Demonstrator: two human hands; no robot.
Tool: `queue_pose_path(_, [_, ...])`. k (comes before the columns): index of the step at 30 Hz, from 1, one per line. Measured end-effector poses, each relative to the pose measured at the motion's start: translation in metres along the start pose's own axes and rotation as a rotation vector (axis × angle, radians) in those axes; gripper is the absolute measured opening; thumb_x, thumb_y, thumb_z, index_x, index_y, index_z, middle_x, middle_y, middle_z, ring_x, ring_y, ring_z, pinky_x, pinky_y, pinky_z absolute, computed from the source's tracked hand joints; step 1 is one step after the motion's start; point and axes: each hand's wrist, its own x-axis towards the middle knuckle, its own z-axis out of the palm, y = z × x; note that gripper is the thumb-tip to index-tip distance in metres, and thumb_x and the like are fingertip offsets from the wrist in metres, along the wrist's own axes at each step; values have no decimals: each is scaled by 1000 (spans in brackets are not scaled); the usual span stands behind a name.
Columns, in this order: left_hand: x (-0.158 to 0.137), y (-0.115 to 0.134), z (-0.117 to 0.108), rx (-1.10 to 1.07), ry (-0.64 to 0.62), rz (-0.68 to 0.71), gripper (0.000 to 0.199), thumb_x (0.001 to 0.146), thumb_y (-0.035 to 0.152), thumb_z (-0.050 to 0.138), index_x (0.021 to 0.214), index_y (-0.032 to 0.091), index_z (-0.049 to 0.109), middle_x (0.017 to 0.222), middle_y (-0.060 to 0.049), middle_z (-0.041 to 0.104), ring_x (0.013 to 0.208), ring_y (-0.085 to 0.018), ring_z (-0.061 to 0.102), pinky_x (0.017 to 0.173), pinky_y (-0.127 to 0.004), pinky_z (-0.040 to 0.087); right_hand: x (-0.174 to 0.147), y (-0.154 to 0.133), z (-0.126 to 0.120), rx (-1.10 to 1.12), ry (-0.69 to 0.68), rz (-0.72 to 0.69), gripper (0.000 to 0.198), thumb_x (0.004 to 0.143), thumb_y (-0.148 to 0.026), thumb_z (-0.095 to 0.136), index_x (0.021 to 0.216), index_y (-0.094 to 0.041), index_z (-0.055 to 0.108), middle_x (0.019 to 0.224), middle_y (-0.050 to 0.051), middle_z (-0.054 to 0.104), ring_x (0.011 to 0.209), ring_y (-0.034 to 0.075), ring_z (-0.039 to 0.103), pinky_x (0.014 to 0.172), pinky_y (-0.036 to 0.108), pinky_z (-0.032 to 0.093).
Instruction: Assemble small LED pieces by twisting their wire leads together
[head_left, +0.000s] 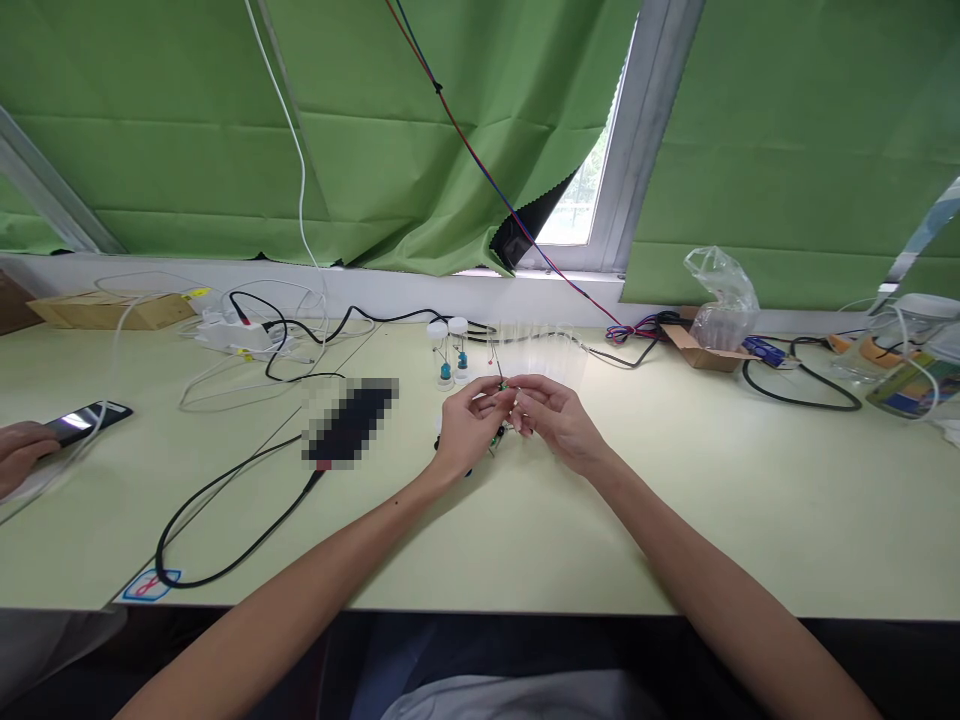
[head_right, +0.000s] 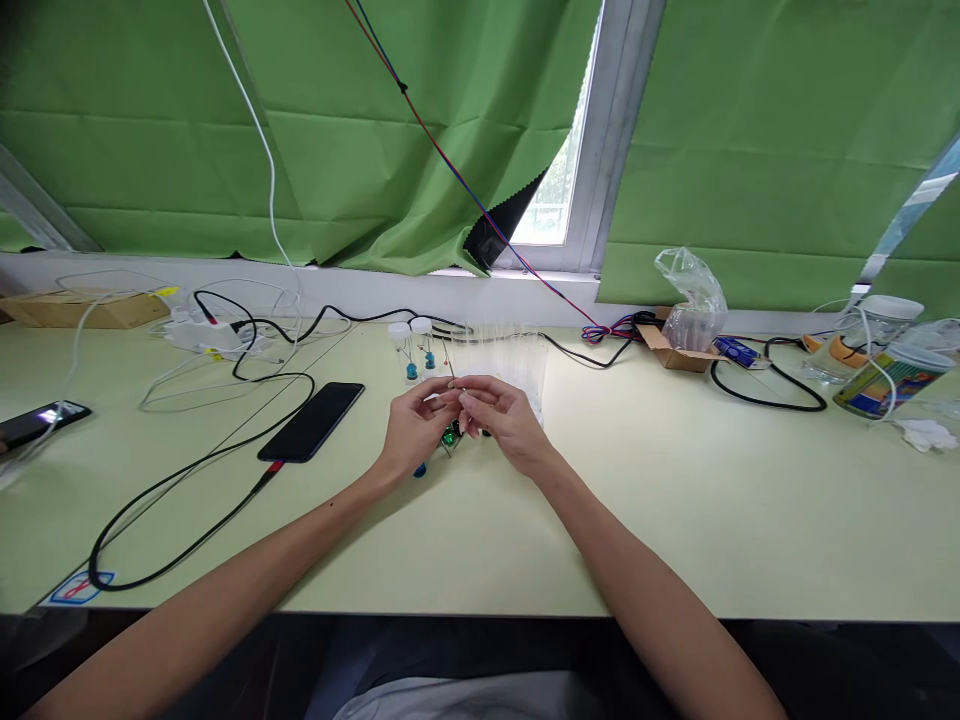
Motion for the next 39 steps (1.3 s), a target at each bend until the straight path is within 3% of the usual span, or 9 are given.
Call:
queue_pose_path(9, [0,2,0,67,11,2,33,76,35,71,100,15,65,83,-5,68,68,-16,68,65,-29,57,1,4,-1,-102,89,-14,29,71,-35,80,91,-21,66,77,0,63,61,11,55,54,27,40])
queue_pose_path(17, [-1,1,2,150,10,36,32,76,37,71,99,15,65,84,-6,67,66,-15,66,66,-31,57,2,2,-1,-115,129,-27,26,77,-42,74,81,-18,64,65,-1,61,56,11,53,52,26,39])
queue_pose_path(30, [-1,1,0,158,5,53,33,76,40,71,98,15,67,86,-7,67,66,-14,64,66,-30,57,2,1,-3,-29,85,4,30,82,-49,65,84,-19,66,75,3,63,57,11,54,54,26,41])
queue_pose_path(39, [2,4,-1,76,23,-13,37,72,39,74,98,15,65,84,-5,67,71,-17,68,66,-29,58,0,-3,-2,22,28,77,26,81,-43,68,95,-21,69,92,5,66,60,9,54,42,21,29])
